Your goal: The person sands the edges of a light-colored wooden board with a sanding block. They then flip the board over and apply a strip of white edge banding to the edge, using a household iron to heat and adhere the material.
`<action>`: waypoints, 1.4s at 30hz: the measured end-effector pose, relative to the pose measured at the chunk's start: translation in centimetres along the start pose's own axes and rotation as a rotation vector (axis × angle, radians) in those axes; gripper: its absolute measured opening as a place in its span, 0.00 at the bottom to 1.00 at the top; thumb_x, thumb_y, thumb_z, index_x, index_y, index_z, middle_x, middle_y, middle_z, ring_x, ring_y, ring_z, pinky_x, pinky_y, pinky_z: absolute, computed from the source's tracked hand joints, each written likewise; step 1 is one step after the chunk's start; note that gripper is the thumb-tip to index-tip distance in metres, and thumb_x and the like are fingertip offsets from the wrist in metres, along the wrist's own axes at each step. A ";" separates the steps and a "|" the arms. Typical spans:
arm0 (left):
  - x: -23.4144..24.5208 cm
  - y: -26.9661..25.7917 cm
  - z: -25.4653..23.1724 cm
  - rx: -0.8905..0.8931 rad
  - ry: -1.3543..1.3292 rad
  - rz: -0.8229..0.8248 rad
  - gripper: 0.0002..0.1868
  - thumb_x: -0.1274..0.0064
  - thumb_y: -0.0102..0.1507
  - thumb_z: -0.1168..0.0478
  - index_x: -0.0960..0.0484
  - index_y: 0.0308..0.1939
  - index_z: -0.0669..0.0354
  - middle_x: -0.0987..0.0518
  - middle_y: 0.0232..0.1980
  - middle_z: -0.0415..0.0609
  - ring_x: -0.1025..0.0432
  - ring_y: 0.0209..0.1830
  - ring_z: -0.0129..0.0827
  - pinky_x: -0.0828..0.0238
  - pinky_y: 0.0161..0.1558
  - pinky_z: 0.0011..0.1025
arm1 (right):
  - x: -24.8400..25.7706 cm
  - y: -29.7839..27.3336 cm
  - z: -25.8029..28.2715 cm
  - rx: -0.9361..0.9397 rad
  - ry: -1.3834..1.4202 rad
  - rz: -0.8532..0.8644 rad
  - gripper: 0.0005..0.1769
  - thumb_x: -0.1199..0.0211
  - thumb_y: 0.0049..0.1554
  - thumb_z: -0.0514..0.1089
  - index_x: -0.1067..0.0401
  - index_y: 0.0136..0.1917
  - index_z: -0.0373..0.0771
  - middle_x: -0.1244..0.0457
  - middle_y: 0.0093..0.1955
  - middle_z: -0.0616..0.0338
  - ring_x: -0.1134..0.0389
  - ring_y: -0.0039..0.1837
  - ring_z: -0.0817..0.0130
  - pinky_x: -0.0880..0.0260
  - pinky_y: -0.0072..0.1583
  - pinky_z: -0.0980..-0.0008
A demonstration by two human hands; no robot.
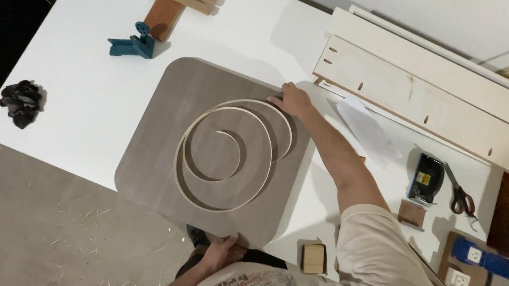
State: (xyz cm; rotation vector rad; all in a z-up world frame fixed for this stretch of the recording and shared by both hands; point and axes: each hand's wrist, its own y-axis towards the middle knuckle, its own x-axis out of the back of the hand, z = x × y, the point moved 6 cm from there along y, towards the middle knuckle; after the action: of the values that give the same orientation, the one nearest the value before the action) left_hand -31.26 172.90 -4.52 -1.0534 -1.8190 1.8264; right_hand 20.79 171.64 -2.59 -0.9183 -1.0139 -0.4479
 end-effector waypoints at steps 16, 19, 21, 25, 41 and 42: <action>0.4 2.6 -0.3 -0.088 0.042 0.320 0.26 0.46 0.71 0.59 0.41 0.22 0.52 0.50 0.22 0.39 0.51 0.19 0.26 0.60 0.22 0.26 | -1.4 -0.4 -1.0 -0.062 0.017 -0.343 0.38 0.49 0.64 0.70 0.30 0.65 0.33 0.38 0.65 0.47 0.42 0.69 0.48 0.42 0.68 0.51; -0.4 -3.1 -4.7 -0.033 0.734 0.015 0.25 0.46 0.64 0.45 0.12 0.43 0.68 0.11 0.42 0.60 0.17 0.38 0.39 0.18 0.39 0.29 | -2.6 -5.1 -3.8 -0.278 0.538 -0.561 0.32 0.42 0.61 0.63 0.32 0.63 0.34 0.39 0.61 0.49 0.35 0.61 0.51 0.35 0.62 0.53; 0.1 -3.2 -5.6 -0.085 0.761 0.005 0.22 0.47 0.66 0.47 0.16 0.41 0.67 0.12 0.41 0.60 0.17 0.36 0.40 0.17 0.39 0.31 | -2.9 -11.7 -2.5 -0.403 0.640 -0.466 0.36 0.41 0.58 0.65 0.33 0.66 0.36 0.37 0.65 0.49 0.35 0.65 0.50 0.35 0.65 0.54; 1.5 -4.7 -10.5 -0.330 0.875 -0.123 0.20 0.53 0.69 0.47 0.18 0.40 0.61 0.13 0.38 0.53 0.18 0.36 0.36 0.18 0.43 0.32 | -9.9 -17.5 -1.2 -0.526 0.559 -0.243 0.29 0.42 0.60 0.63 0.35 0.63 0.40 0.37 0.61 0.51 0.31 0.57 0.50 0.30 0.54 0.52; 15.4 4.7 -60.1 -1.265 1.616 -0.740 0.17 0.52 0.71 0.55 0.16 0.61 0.54 0.18 0.56 0.54 0.22 0.55 0.48 0.24 0.54 0.42 | 2.4 -27.9 15.1 -0.193 1.116 -0.653 0.20 0.43 0.63 0.38 0.27 0.69 0.42 0.39 0.42 0.54 0.37 0.47 0.66 0.33 0.54 0.64; 15.5 6.2 -63.0 -1.272 1.717 -0.793 0.21 0.52 0.71 0.57 0.21 0.66 0.59 0.22 0.63 0.58 0.26 0.61 0.52 0.27 0.59 0.44 | 1.1 -27.6 16.3 -0.158 1.098 -0.628 0.19 0.38 0.61 0.42 0.24 0.66 0.42 0.34 0.46 0.50 0.33 0.49 0.62 0.31 0.54 0.60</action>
State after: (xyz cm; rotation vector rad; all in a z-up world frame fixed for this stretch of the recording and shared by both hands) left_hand 4.73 227.16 -7.82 -1.1560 -1.4143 -0.8767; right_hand -6.52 169.65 14.07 -0.3321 -0.2098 -1.3871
